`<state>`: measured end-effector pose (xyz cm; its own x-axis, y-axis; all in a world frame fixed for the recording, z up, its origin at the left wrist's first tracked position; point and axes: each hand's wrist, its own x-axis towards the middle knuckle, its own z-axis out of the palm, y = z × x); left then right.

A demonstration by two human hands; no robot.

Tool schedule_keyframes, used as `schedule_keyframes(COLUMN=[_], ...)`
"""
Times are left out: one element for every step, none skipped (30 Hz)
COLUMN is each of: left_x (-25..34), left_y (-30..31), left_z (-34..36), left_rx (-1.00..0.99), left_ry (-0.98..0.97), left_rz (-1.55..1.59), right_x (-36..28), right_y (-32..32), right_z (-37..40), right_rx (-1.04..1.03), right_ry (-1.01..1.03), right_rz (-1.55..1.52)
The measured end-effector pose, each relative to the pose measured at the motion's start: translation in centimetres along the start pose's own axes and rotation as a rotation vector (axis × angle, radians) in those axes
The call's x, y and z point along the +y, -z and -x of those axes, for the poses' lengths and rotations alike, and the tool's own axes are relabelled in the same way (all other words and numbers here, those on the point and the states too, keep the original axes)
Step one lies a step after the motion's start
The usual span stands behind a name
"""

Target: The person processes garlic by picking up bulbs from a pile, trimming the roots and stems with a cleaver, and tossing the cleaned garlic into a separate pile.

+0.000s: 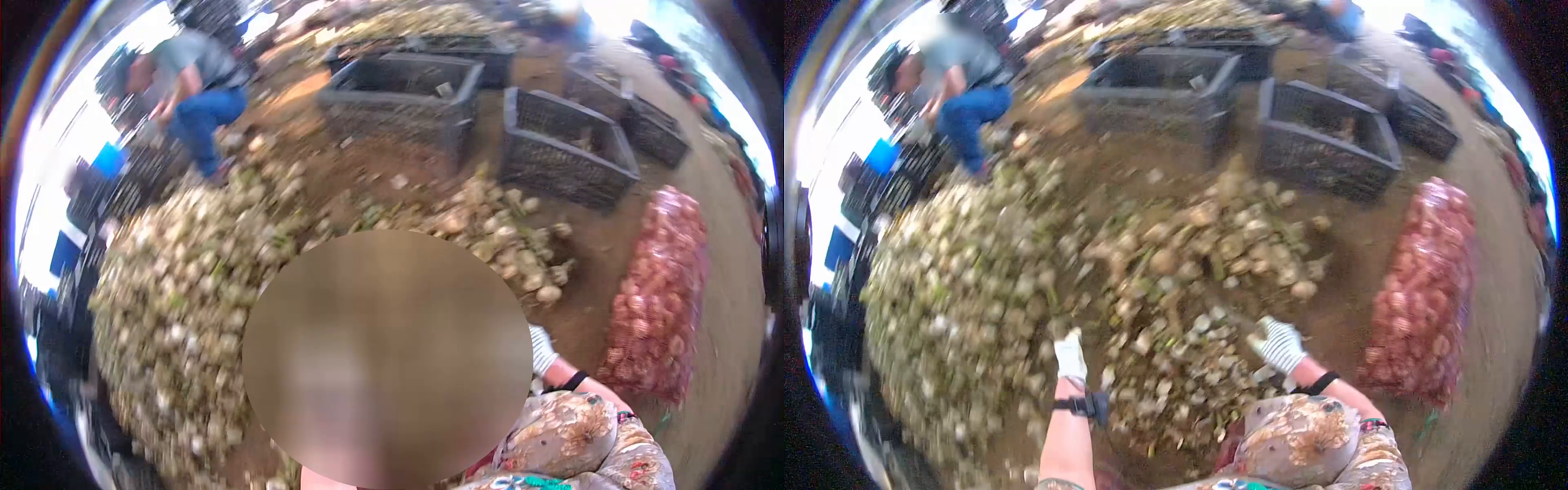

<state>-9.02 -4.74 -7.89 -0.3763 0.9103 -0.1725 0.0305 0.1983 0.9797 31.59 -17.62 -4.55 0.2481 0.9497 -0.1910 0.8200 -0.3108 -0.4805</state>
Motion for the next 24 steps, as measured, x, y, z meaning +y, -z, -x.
schedule_keyframes(left_x=[-2.5, -5.2, -4.6, -3.8, -3.8, -3.3, -3.0, -3.0, -7.0, -8.5, -10.1, -10.8, -7.2, -7.5, -7.4, -4.6, -7.1, -11.0, -6.3, -1.4, 2.3, 4.0, 3.9, 3.7], left_y=[-2.8, -5.1, -6.5, -8.0, -9.2, -10.7, -11.7, -12.3, -12.3, -11.8, -11.4, -11.0, -10.5, -9.5, -8.7, -7.9, -7.4, -6.5, -6.8, -7.2, -7.8, -7.7, -8.1, -8.6], left_z=[-1.7, -3.2, -2.9, -2.6, -2.7, -2.8, -2.9, -2.9, -4.8, -5.4, -6.0, -6.1, -3.7, -3.5, -3.0, -0.6, -1.6, -3.7, 0.1, 3.9, 6.2, 7.7, 8.1, 8.3], left_rx=[-0.078, -0.151, -0.206, -0.278, -0.319, -0.344, -0.362, -0.392, -0.42, -0.4, -0.375, -0.348, -0.299, -0.362, -0.418, -0.445, -0.425, -0.388, -0.419, -0.409, -0.529, -0.635, -0.674, -0.72], left_ry=[-0.007, -0.004, 0.02, 0.019, 0.007, 0.028, 0.05, 0.067, 0.034, -0.035, -0.1, -0.159, -0.16, -0.107, -0.035, 0.118, 0.382, 0.639, 0.437, 0.242, 0.295, 0.349, 0.376, 0.403], left_rz=[0.063, 0.117, -0.287, -0.691, -0.995, -1.187, -1.331, -1.413, -1.533, -1.521, -1.502, -1.485, -1.156, -0.757, -0.359, -0.035, 0.254, 0.545, 0.344, 0.133, 0.301, 0.464, 0.424, 0.386], right_x=[0.6, 1.2, 1.6, 1.8, 1.9, 2.0, 2.6, 2.8, 3.0, 3.1, 3.3, 3.4, 3.5, 3.6, 3.7, 3.8, 4.2, 2.9, 2.7, 3.1, 3.8, 2.9, 1.8, 0.7], right_y=[-0.3, -0.8, -0.8, -0.5, -0.2, 0.0, -0.3, -0.4, -0.3, -0.1, -0.1, -0.4, -0.4, -0.4, -0.5, -0.5, -0.5, 2.1, 3.5, 4.1, 5.0, 5.9, 6.8, 7.7], right_z=[0.8, 1.6, 2.4, 3.4, 4.4, 5.0, 5.8, 6.7, 6.9, 7.2, 7.3, 7.5, 7.5, 7.4, 7.2, 6.9, 6.3, 5.6, 4.1, 2.6, 1.0, -0.4, -1.0, -1.5], right_rx=[0.003, -0.005, -0.051, -0.11, -0.14, -0.172, -0.144, -0.092, -0.157, -0.227, -0.215, -0.208, -0.201, -0.17, -0.137, -0.106, -0.063, -0.08, -0.028, 0.128, 0.275, 0.49, 0.445, 0.399], right_ry=[0.001, 0.004, -0.022, -0.042, -0.084, -0.12, -0.123, -0.121, -0.155, -0.185, -0.182, -0.177, -0.167, -0.149, -0.129, -0.111, -0.094, -0.096, -0.082, -0.097, -0.04, 0.035, -0.007, -0.049], right_rz=[-0.018, -0.038, -0.021, -0.009, -0.024, -0.037, -0.079, -0.099, -0.067, -0.034, -0.033, -0.033, -0.028, -0.053, -0.078, -0.104, -0.125, -0.139, 0.002, -0.076, -0.155, -0.354, -0.354, -0.352])
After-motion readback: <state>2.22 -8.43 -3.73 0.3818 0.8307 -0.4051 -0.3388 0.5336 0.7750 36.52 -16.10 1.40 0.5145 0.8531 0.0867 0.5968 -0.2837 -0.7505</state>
